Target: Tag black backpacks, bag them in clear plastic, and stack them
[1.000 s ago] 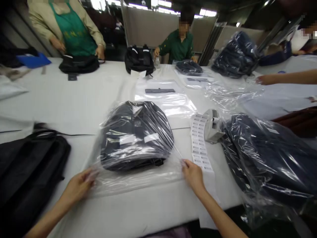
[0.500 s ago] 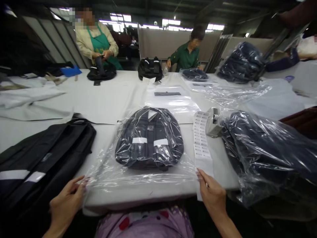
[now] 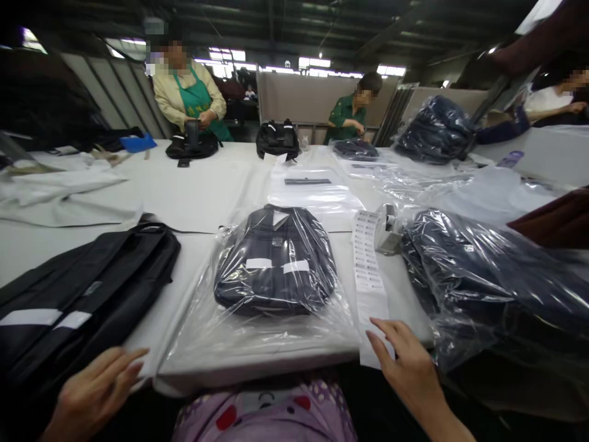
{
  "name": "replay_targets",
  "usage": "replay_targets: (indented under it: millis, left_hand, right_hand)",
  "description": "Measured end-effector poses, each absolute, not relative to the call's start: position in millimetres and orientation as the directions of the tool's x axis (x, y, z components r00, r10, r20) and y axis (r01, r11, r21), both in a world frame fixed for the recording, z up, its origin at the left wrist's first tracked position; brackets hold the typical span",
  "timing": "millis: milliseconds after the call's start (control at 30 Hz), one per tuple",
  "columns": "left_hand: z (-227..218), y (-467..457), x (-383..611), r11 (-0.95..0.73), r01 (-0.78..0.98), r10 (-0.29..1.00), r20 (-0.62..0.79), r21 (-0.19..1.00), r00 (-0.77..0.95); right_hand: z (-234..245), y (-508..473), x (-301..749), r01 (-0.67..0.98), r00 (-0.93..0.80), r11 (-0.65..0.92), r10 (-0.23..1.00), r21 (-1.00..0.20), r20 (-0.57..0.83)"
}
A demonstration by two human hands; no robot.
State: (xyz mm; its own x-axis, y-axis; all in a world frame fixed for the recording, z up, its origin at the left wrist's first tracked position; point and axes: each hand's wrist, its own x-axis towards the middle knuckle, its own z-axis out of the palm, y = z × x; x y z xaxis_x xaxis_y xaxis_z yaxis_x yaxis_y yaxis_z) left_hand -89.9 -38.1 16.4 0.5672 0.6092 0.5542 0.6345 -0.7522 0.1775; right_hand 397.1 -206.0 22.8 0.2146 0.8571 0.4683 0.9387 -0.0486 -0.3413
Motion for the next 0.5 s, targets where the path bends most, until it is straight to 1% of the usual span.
replay_targets:
  millis: [33,67,100,167,233,300,367,433,500]
  left_hand:
    - [35,-30,-76,-0.759,0.629,0.584,0.603,0.168,0.543]
    - [51,-21,-57,-0.779,0.606,0.553,0.632,0.162,0.542]
    - [65,-12,-35,-0.848,0.512,0.479,0.611,0.136,0.631]
    - [79,5,13,-0.958,0.273,0.278,0.527,0.090,0.803]
    - [70,20,52,-0.998,0.048,0.062,0.413,0.044,0.909]
    - [42,31,74,-0.993,-0.112,-0.097,0.316,0.029,0.944]
    - [5,38,79,-0.985,-0.166,-0.148,0.287,0.040,0.946]
    - [-24,41,74,-0.987,-0.152,-0.133,0.291,0.046,0.948]
    - [-39,41,68,-0.988,-0.153,-0.137,0.295,0.032,0.946]
  right_hand:
    - [39,-195,388,0.948,0.134,0.043,0.846,-0.316,0.516]
    - [53,-181,378,0.943,0.025,0.157,0.846,-0.294,0.532]
    - [64,-166,368,0.921,-0.099,0.276,0.849,-0.276,0.518]
    - [73,-133,350,0.857,-0.331,0.462,0.833,-0.227,0.443]
    - [63,-105,339,0.799,-0.508,0.580,0.794,-0.161,0.334]
    - [36,-86,337,0.752,-0.610,0.648,0.753,-0.120,0.247]
    - [3,-77,342,0.718,-0.647,0.686,0.721,-0.121,0.247]
    - [-27,-74,348,0.691,-0.650,0.712,0.686,-0.121,0.328]
    - [-47,-74,355,0.654,-0.668,0.751,0.628,-0.086,0.400]
